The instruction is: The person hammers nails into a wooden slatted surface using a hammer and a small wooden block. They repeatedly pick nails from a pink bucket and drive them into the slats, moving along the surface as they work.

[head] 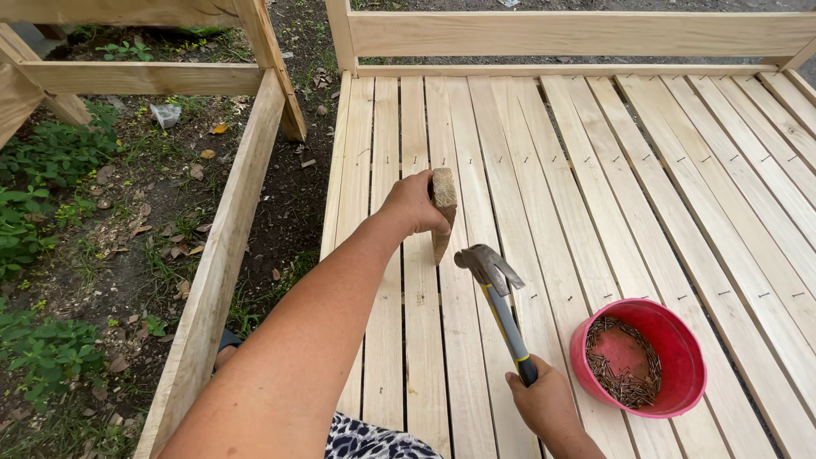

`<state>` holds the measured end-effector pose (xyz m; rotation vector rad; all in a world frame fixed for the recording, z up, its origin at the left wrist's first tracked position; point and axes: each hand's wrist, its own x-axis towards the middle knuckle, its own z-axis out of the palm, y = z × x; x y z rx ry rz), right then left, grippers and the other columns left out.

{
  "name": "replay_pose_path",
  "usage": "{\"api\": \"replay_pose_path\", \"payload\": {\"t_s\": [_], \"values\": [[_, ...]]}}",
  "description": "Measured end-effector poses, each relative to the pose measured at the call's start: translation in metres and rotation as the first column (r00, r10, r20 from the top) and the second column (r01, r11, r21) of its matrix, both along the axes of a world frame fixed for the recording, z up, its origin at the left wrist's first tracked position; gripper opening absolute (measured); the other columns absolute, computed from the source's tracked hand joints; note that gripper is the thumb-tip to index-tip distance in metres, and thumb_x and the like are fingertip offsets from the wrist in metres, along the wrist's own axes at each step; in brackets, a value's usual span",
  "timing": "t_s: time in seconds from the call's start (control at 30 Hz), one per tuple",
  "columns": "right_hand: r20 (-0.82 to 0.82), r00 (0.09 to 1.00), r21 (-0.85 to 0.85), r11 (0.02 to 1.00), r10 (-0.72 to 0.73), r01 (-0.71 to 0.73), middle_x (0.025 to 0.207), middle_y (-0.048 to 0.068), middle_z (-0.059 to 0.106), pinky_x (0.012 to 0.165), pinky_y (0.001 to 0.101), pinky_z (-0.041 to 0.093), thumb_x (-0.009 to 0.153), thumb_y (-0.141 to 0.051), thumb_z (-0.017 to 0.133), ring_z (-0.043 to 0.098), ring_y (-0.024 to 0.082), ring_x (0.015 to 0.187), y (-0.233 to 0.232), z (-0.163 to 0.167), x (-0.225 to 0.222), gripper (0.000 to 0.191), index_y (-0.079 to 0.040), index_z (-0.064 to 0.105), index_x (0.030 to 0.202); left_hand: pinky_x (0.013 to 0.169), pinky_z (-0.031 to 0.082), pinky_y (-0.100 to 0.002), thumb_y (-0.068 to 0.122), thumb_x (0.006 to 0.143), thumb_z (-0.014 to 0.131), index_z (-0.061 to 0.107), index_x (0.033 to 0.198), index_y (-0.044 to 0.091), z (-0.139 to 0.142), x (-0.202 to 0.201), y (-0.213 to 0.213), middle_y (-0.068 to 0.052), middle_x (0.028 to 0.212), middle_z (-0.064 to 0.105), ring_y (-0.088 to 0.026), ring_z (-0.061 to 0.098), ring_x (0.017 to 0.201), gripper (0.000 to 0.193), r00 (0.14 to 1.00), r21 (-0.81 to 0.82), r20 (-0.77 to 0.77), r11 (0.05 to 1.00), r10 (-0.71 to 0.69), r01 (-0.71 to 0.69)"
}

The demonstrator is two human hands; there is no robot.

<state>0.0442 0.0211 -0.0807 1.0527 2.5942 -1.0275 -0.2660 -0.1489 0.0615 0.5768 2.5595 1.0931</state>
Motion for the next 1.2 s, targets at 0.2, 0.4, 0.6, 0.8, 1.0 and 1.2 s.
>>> {"api": "replay_pose_path", "payload": {"t_s": [0.2,0.4,0.6,0.8,1.0,1.2], "values": [[0.185,0.982,-0.112,0.993,0.048,-0.027,0.06,0.007,0.06,0.059,0.0416,0.049,0.085,-0.027,0.082,0.059,0.021,0.055,0.006,-0.015,0.0,0.026,-0.007,0.068,0.096,0.094,0.059,-0.034,0.018,0.045,0.095,0.064,0.123,0.012,0.009,0.011,-0.003,-0.006,0.116,0.074,-0.021,0.072,0.108,0.084,1.0,-0.044,0.018,0.999,0.013,-0.013],[0.041,0.985,-0.309,0.935,-0.168,0.173,0.053,0.008,0.051,0.039,0.0396,0.041,0.088,-0.024,0.078,0.049,0.02,0.039,0.004,0.009,-0.043,0.029,0.0,0.062,0.09,0.092,0.059,-0.033,0.019,0.044,0.095,0.065,0.119,0.01,0.02,0.026,0.007,-0.007,0.113,0.074,-0.023,0.072,0.106,0.081,1.0,-0.07,-0.015,0.997,-0.02,0.019],[-0.027,0.972,-0.259,0.94,-0.235,0.22,0.053,0.008,0.053,0.039,0.0389,0.043,0.09,-0.025,0.076,0.051,0.021,0.039,0.027,-0.001,-0.074,0.032,0.001,0.059,0.087,0.09,0.062,-0.033,0.023,0.044,0.093,0.066,0.118,0.011,0.051,0.015,0.007,-0.006,0.11,0.075,-0.02,0.074,0.102,0.08,0.997,0.048,-0.049,0.997,0.059,-0.057],[-0.02,0.957,-0.313,0.911,-0.289,0.269,0.053,0.009,0.052,0.037,0.0406,0.042,0.09,-0.022,0.077,0.048,0.022,0.038,0.04,-0.022,-0.069,0.03,0.001,0.057,0.085,0.092,0.06,-0.032,0.024,0.042,0.095,0.067,0.116,0.012,0.05,0.012,0.021,-0.005,0.109,0.076,-0.019,0.073,0.1,0.079,0.996,0.135,-0.074,0.99,0.055,-0.045],[-0.031,0.96,-0.348,0.903,-0.278,0.25,0.052,0.009,0.052,0.037,0.04,0.041,0.09,-0.02,0.076,0.047,0.022,0.037,0.044,-0.028,-0.068,0.03,0.001,0.056,0.084,0.093,0.059,-0.032,0.027,0.043,0.095,0.067,0.114,0.011,0.014,0.026,0.026,-0.005,0.111,0.075,-0.019,0.073,0.102,0.078,0.993,0.19,-0.105,0.981,0.061,-0.04],[-0.033,0.96,-0.374,0.894,-0.278,0.246,0.052,0.01,0.052,0.037,0.0404,0.04,0.091,-0.019,0.076,0.047,0.022,0.037,0.043,-0.03,-0.069,0.029,0.001,0.056,0.086,0.093,0.059,-0.031,0.028,0.042,0.096,0.068,0.11,0.009,0.014,0.023,0.027,-0.007,0.109,0.077,-0.02,0.074,0.101,0.076,0.991,0.108,-0.133,0.993,-0.033,0.048]]}}
